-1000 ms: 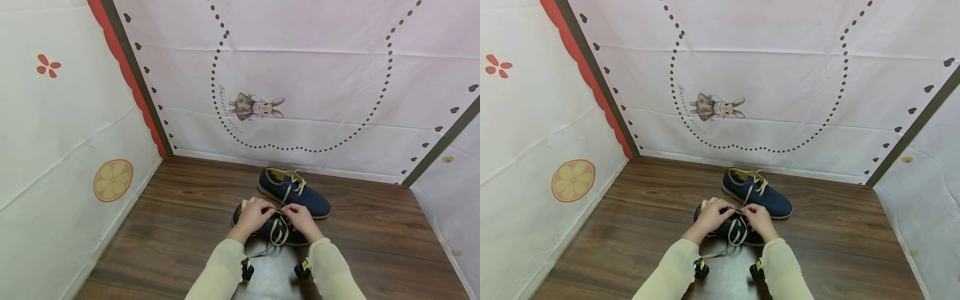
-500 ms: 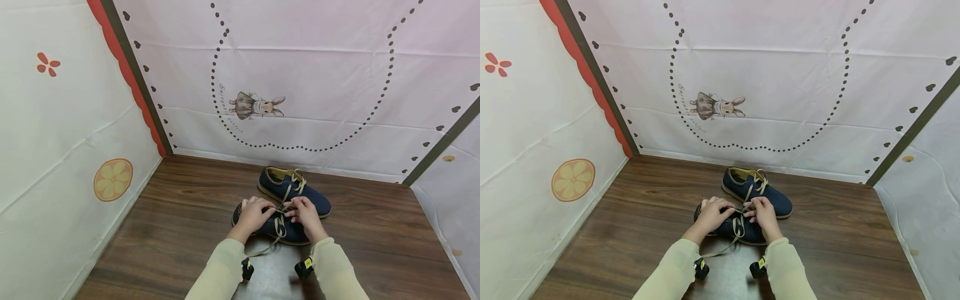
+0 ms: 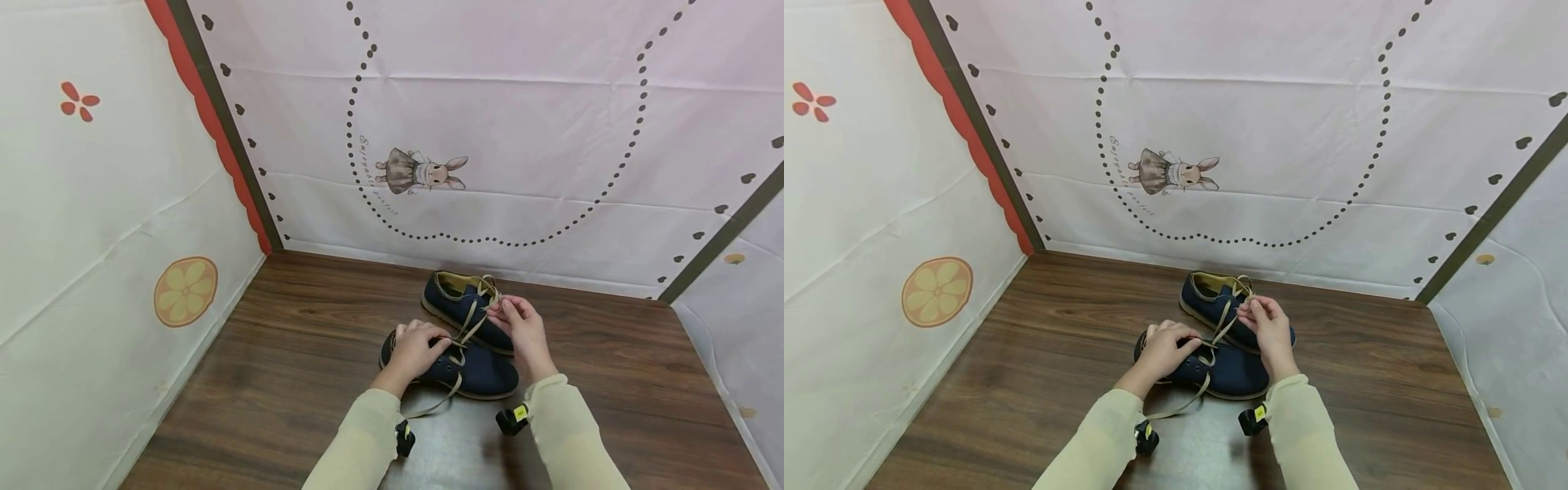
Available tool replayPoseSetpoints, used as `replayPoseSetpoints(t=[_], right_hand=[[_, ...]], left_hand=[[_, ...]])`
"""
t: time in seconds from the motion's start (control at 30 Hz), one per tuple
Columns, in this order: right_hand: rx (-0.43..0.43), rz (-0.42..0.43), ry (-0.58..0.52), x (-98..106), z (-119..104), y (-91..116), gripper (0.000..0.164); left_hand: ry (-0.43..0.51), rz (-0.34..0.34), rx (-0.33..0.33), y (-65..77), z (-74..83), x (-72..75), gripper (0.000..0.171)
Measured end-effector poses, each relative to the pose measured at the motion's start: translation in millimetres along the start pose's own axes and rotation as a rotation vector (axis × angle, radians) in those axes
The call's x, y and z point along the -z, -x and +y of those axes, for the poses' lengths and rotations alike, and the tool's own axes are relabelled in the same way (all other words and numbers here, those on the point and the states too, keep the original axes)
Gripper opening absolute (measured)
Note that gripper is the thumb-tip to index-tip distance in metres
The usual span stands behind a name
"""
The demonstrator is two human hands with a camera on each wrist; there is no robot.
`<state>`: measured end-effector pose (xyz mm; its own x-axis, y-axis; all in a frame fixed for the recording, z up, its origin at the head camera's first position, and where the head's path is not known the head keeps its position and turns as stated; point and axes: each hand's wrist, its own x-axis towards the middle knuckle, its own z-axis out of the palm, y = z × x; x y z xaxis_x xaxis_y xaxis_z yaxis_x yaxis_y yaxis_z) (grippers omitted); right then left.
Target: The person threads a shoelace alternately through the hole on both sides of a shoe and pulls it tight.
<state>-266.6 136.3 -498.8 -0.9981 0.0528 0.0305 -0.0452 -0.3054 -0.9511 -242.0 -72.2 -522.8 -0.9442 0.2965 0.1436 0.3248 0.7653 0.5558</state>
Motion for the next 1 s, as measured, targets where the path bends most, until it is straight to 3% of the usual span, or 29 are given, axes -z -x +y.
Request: replayPoseSetpoints(t=[0.23,0.3,0.4,0.47,0.53,0.6,0.67,0.87,1.0], right_hand=[[0.173,0.084,0.083,-3,-18,-1,0.030],[0.244,0.051,-0.004,13,0,-18,0.028],[0.307,0.045,-0.119,23,6,-26,0.023],[0.347,0.077,-0.158,23,3,-27,0.021],[0.378,0.156,-0.114,10,-19,-13,0.021],[0.412,0.202,-0.131,9,-26,-12,0.020],[0.419,0.261,-0.131,4,-37,-7,0.019],[0.385,0.345,-0.145,9,-39,-7,0.023],[0.410,0.384,-0.066,9,-39,-6,0.022]], left_hand=[[-0.010,-0.006,0.000,-0.6,-0.5,-0.9,0.021],[-0.011,-0.009,0.003,-0.9,-0.8,-1.4,0.021],[-0.006,-0.011,0.004,-1.0,-1.4,-1.9,0.022],[0.000,-0.011,0.003,-1.0,-1.7,-2.0,0.023],[0.000,-0.009,0.002,-0.9,-1.9,-1.9,0.023],[0.002,-0.010,0.004,-0.7,-2.0,-1.6,0.023],[0.001,-0.013,0.009,-0.6,-1.8,-1.2,0.022],[0.008,-0.018,0.017,-0.1,-1.2,-0.2,0.021],[0.009,-0.015,0.012,-0.2,-0.5,-0.1,0.021]])
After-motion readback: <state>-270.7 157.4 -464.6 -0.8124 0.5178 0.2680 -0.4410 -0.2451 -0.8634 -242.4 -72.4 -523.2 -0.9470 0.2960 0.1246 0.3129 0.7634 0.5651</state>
